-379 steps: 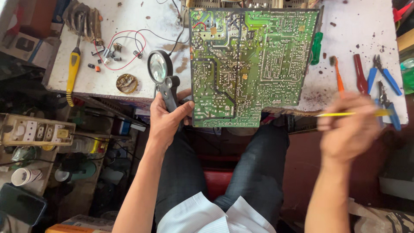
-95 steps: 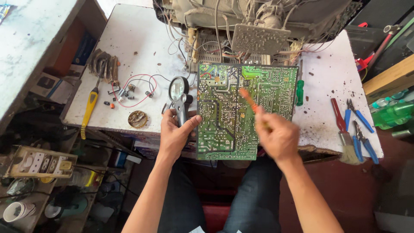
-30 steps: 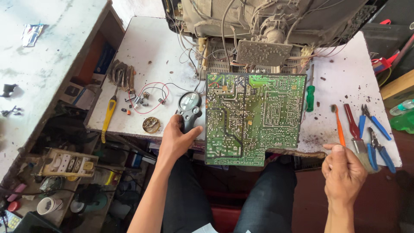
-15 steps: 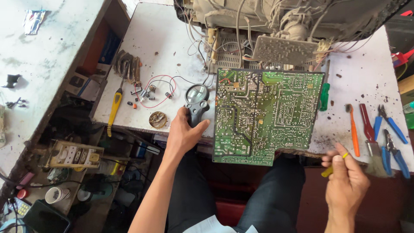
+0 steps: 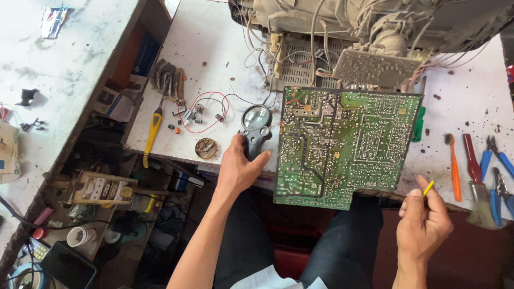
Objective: The person uses a soldering iron to work on a green circuit board, then switches to a toothbrush to scrub the surface. They use a magnifying glass to inspect the board and apply a substance from a small container using a yellow tool.
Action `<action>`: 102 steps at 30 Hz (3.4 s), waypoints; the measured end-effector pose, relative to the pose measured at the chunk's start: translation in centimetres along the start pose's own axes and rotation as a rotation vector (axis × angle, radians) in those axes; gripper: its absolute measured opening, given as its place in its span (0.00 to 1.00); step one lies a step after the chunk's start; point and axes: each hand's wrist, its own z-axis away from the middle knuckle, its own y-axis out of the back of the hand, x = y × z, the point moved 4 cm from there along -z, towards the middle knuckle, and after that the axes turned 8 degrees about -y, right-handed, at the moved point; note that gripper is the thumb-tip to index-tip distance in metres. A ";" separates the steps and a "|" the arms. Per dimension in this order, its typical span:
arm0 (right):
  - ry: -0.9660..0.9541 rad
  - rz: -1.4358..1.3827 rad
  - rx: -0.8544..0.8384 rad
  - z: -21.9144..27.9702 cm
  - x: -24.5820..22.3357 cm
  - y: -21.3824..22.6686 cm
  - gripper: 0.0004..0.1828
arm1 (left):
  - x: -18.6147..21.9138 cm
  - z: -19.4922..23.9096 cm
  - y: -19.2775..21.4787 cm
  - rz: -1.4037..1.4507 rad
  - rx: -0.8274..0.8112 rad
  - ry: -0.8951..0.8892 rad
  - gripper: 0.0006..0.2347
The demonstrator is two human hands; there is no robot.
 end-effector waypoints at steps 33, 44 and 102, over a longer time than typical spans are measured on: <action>0.448 0.783 0.130 -13.1 3.1 6.6 0.07 | 3.1 2.1 -0.7 -0.319 0.270 -0.435 0.22; 0.508 0.540 0.187 -7.4 1.0 11.4 0.10 | -10.0 3.2 12.4 -0.774 0.645 -0.200 0.17; 0.143 0.430 0.213 4.9 8.2 12.8 0.04 | 13.9 8.5 -12.4 0.502 -0.172 -0.337 0.12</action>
